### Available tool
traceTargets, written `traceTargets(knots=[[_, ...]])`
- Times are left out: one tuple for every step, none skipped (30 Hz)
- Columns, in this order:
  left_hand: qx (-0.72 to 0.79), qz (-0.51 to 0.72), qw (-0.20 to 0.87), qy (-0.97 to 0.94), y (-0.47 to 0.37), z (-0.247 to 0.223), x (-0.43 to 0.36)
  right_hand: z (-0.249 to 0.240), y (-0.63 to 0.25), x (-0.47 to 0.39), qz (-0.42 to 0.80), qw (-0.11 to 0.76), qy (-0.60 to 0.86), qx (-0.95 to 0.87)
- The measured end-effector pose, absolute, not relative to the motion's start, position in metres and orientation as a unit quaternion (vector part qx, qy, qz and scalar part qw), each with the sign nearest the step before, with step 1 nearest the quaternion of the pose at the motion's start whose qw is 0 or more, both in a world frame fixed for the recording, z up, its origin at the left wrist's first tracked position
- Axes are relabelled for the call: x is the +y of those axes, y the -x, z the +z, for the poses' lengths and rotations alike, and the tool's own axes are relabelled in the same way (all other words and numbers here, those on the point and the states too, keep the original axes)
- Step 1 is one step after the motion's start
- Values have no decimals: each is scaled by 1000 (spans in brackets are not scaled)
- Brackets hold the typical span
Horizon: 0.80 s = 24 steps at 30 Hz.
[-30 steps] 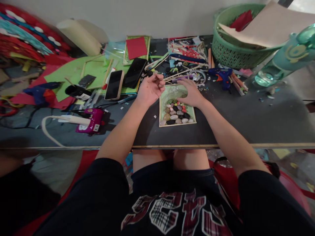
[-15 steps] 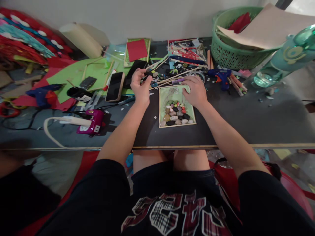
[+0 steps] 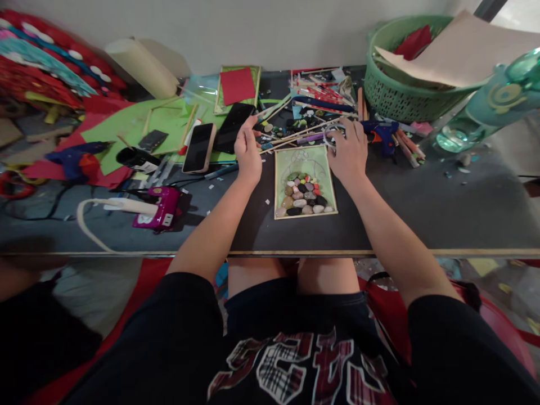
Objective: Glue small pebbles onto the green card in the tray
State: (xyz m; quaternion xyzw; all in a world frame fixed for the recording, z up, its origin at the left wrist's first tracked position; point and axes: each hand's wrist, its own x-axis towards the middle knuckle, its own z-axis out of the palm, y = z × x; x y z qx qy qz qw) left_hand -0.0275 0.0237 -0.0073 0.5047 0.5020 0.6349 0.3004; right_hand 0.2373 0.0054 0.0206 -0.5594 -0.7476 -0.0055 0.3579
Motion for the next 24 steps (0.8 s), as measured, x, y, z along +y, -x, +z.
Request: traceTargets(knots=[[496, 632, 292, -520, 27, -5, 21, 22, -236, 5, -6, 367, 550, -750], [491, 626, 283, -535, 25, -3, 19, 23, -236, 4, -10, 368, 547, -752], [489, 619, 276, -550, 24, -1, 16, 25, -235, 3, -17, 360, 552, -752], [489, 609, 270, -563, 22, 0, 14, 26, -235, 2, -24, 343, 563, -752], [493, 597, 266, -574, 20, 1, 12, 27, -235, 2, -30, 322, 576, -751], [497, 587, 262, -583, 18, 2, 10, 28, -235, 1, -33, 302, 590, -748], [501, 579, 259, -590, 16, 2, 9, 28, -235, 1, -33, 290, 601, -744], [501, 572, 256, -596, 15, 2, 8, 29, -235, 2, -30, 284, 605, -743], [501, 567, 254, -602, 14, 2, 8, 29, -235, 2, -28, 286, 606, -742], [499, 563, 254, -608, 13, 2, 7, 29, -235, 2, -28, 292, 602, -743], [497, 558, 254, -614, 13, 2, 7, 29, -236, 2, -30, 299, 596, -745], [494, 552, 255, -622, 13, 2, 6, 29, -236, 2, -33, 304, 590, -748], [489, 546, 255, -630, 13, 2, 6, 28, -237, 2, -38, 305, 588, -748], [483, 540, 253, -641, 13, 2, 6, 27, -237, 2, -43, 303, 589, -747], [476, 532, 251, -653, 13, 3, 5, 26, -238, 2, -45, 299, 592, -747], [471, 525, 247, -665, 13, 3, 5, 25, -238, 2, -43, 293, 593, -749], [466, 518, 243, -675, 13, 3, 4, 24, -238, 2, -40, 286, 594, -751], [463, 512, 240, -683, 13, 3, 4, 24, -238, 3, -35, 283, 593, -753], [461, 508, 239, -687, 12, 3, 4, 23, -238, 3, -28, 284, 588, -757], [459, 504, 241, -690, 11, 3, 4, 24, -238, 3, -19, 288, 582, -760], [457, 502, 244, -692, 11, 4, 3, 25, -237, 3, -11, 296, 576, -762], [455, 499, 249, -694, 9, 5, 2, 26, -236, 3, -1, 304, 569, -764], [452, 496, 256, -696, 8, 7, 0, 29, -234, 2, 8, 309, 560, -769], [448, 495, 264, -696, 7, 8, -3, 32, -232, 1, 18, 311, 549, -775]])
